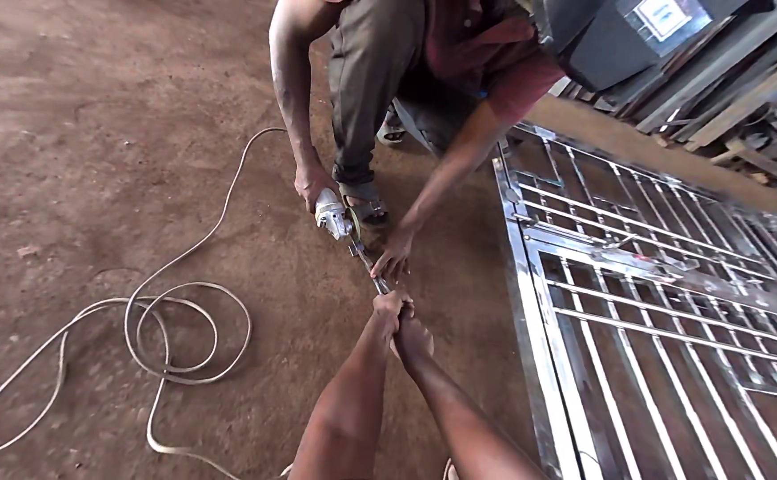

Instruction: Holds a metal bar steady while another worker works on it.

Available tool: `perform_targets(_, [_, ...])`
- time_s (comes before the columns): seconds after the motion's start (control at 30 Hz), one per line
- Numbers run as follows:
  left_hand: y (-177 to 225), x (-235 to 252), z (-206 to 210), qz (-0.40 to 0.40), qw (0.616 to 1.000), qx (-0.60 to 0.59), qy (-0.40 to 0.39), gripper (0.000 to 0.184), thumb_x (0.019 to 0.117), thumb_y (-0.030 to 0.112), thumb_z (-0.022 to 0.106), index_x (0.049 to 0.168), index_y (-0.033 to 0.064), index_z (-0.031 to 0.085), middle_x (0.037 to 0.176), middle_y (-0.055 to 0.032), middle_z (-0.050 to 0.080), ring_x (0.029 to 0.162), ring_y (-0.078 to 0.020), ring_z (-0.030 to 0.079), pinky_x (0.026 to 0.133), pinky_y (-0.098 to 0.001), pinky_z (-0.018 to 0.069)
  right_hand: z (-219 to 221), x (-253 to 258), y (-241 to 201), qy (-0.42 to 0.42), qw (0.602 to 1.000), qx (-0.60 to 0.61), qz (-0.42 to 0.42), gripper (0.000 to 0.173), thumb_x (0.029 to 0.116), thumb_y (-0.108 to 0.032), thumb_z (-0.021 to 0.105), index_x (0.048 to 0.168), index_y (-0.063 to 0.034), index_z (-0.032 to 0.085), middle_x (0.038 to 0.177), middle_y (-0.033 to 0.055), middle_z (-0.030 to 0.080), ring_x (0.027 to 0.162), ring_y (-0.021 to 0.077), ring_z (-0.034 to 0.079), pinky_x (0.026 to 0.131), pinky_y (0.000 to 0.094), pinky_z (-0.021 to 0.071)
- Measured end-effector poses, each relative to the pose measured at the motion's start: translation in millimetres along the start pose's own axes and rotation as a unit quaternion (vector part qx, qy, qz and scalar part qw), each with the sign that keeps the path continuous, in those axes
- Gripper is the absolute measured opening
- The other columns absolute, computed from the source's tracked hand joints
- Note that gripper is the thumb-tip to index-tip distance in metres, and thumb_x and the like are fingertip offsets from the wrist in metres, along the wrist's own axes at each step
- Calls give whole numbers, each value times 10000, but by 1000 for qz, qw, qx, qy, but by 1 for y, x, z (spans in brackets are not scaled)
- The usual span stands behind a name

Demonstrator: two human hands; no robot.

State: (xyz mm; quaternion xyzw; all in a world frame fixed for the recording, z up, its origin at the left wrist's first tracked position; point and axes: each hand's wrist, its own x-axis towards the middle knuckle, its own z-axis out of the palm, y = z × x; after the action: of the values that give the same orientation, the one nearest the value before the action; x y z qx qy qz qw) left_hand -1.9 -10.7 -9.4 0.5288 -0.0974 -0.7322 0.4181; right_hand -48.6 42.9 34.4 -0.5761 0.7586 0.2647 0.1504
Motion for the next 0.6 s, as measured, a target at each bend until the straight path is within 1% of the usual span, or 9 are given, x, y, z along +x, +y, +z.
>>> perform_targets(0.07, [8, -11, 2, -15, 1000, -11, 10, 132, 876, -98, 629, 793, -10, 575, 641, -75, 587, 520, -144, 546, 499, -246, 488, -2, -1, 0, -2, 1000, 5, -2, 525, 1063, -251, 483, 1529, -45, 359, 1206, 198, 696, 1104, 378, 705, 879, 522, 584])
perform_targets(0.1, [9, -13, 2, -21, 999, -21, 12, 121, 889, -94, 622, 806, -18, 578, 649, -82, 593, 531, -148, 548, 514, -255, 491, -2, -1, 0, -1, 1000, 6, -5, 532, 1062, -257, 486, 1532, -46, 354, 1201, 199, 697, 1101, 380, 706, 876, 524, 585])
perform_targets(0.17, [4, -6, 1, -29, 999, -36, 13, 84, 910, -64, 626, 848, -28, 583, 675, -97, 608, 554, -161, 569, 532, -269, 505, 0, 1, 0, 3, 1000, 6, -9, 530, 1066, -258, 478, 1535, -49, 348, 1201, 203, 695, 1093, 381, 709, 871, 529, 589])
perform_targets(0.23, [-1, 0, 0, -28, 999, -31, 13, 73, 922, -36, 629, 865, -21, 586, 681, -88, 617, 554, -151, 581, 527, -261, 512, 2, 3, 1, 5, 1000, 2, -9, 517, 1069, -264, 468, 1528, -52, 360, 1207, 200, 694, 1091, 373, 711, 872, 527, 589])
perform_targets(0.3, [0, -3, 0, -28, 999, -32, 11, 78, 922, -48, 624, 865, -22, 577, 672, -85, 612, 548, -148, 577, 517, -258, 502, 2, 4, 1, 5, 1000, 5, -7, 514, 1074, -270, 460, 1528, -50, 361, 1214, 199, 693, 1098, 376, 709, 877, 527, 587])
perform_targets(0.33, [2, -7, 0, -32, 999, -35, 14, 92, 922, -56, 621, 850, -21, 575, 653, -79, 603, 526, -141, 565, 498, -248, 494, 2, 3, 1, 4, 1000, 9, -8, 525, 1068, -265, 471, 1531, -46, 355, 1221, 201, 690, 1105, 380, 705, 884, 532, 584])
perform_targets(0.43, [13, -25, 3, -46, 998, -29, 19, 131, 908, -70, 618, 822, -1, 548, 599, -49, 562, 495, -126, 530, 491, -241, 478, 1, 1, 1, 4, 1000, 23, -12, 554, 1055, -259, 506, 1539, -34, 356, 1242, 219, 679, 1121, 392, 695, 907, 547, 571])
perform_targets(0.53, [14, -25, 2, -43, 998, -30, 16, 136, 916, -67, 610, 821, 7, 549, 604, -44, 565, 500, -117, 531, 496, -240, 476, -11, -9, -3, -12, 1000, 2, -10, 563, 1058, -283, 508, 1540, -41, 344, 1259, 208, 674, 1136, 385, 689, 921, 540, 564])
perform_targets(0.6, [10, -19, 3, -36, 999, -29, 9, 162, 917, -68, 598, 793, 17, 537, 591, -35, 566, 482, -101, 524, 476, -220, 464, -7, -6, -3, -8, 1000, -6, -11, 560, 1054, -288, 508, 1530, -41, 348, 1242, 202, 681, 1124, 374, 697, 904, 527, 575])
